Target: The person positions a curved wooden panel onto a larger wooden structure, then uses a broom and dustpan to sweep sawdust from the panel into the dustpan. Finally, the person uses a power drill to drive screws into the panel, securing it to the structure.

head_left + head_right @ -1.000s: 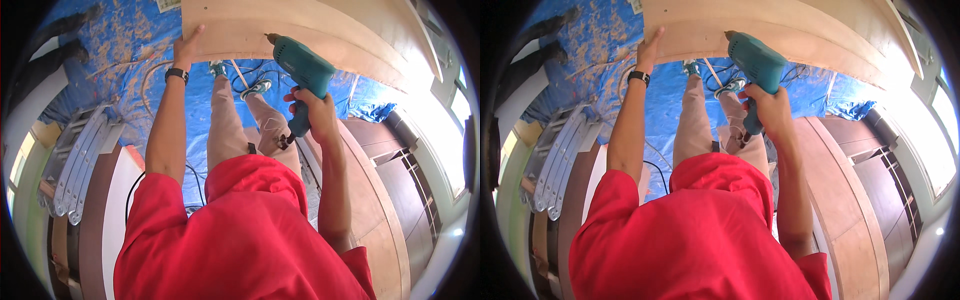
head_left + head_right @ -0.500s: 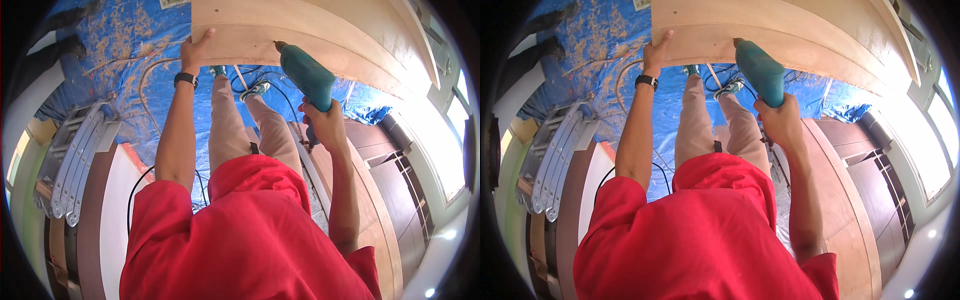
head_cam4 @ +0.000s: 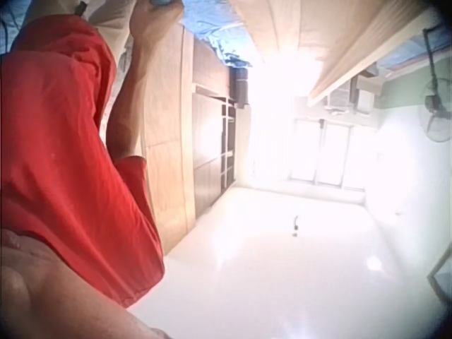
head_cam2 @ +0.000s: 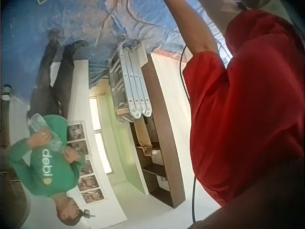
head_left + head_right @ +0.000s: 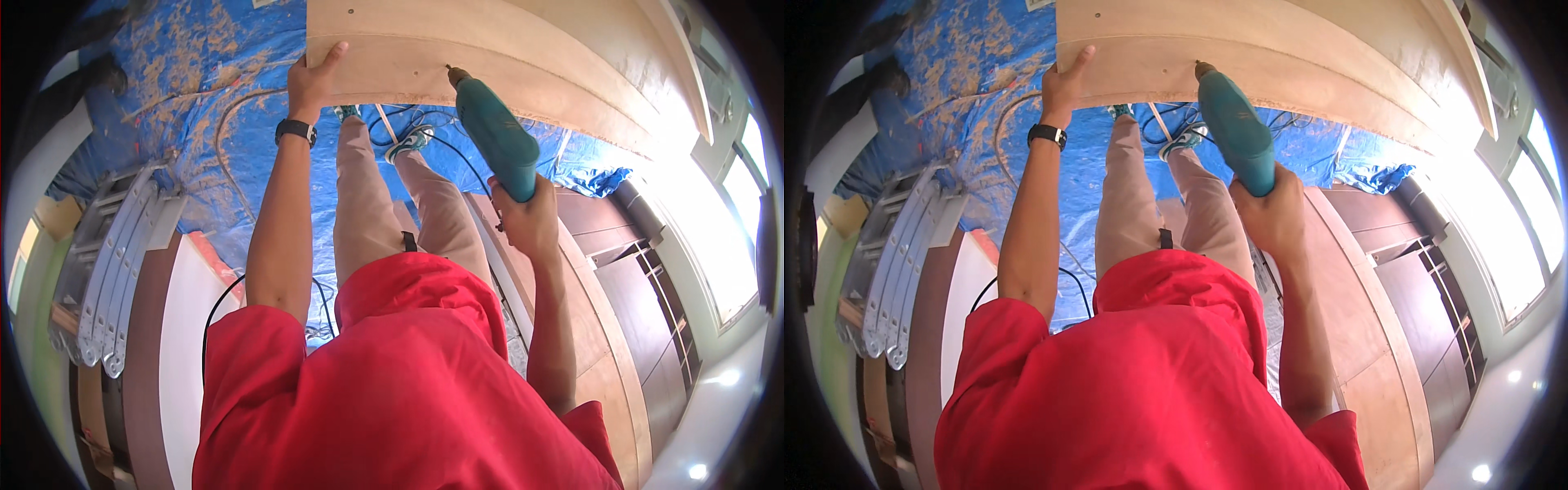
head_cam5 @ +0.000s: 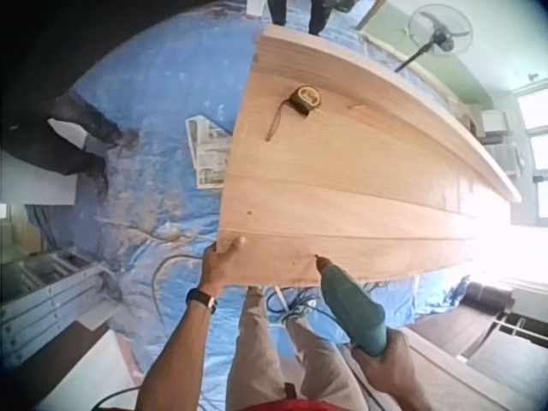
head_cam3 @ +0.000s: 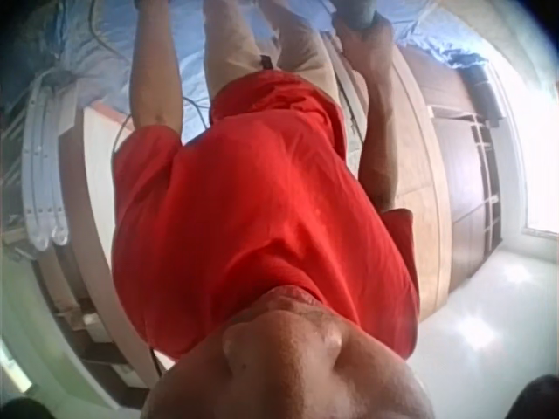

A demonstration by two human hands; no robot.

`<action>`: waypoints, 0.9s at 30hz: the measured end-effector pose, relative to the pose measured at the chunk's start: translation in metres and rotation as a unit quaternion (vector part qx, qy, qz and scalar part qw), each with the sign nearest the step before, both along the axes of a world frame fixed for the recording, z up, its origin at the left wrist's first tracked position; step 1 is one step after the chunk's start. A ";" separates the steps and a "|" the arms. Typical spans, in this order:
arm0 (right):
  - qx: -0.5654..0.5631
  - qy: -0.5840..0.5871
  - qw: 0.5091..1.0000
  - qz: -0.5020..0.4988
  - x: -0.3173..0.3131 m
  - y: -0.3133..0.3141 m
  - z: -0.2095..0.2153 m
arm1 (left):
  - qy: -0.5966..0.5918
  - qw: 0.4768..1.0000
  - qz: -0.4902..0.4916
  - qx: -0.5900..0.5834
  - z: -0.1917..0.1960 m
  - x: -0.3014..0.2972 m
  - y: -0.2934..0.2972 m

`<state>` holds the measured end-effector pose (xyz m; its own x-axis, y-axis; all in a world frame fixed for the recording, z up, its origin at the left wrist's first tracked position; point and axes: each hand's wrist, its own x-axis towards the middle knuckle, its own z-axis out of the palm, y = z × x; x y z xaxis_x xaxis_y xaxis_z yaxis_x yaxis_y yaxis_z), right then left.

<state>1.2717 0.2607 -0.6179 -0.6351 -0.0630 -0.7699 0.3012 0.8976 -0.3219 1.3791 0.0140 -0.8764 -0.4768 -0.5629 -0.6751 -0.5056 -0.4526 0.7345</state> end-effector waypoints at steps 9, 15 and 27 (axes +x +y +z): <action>-0.057 -0.074 0.988 -0.124 -0.024 -0.013 0.006 | -0.032 0.999 -0.034 0.022 0.003 -0.002 -0.002; -0.047 -0.066 0.987 -0.137 -0.027 -0.013 0.007 | -0.020 1.000 -0.020 -0.002 -0.004 0.001 0.000; -0.021 -0.040 0.995 -0.085 -0.017 -0.014 0.011 | -0.027 0.999 -0.028 0.013 0.003 -0.001 0.000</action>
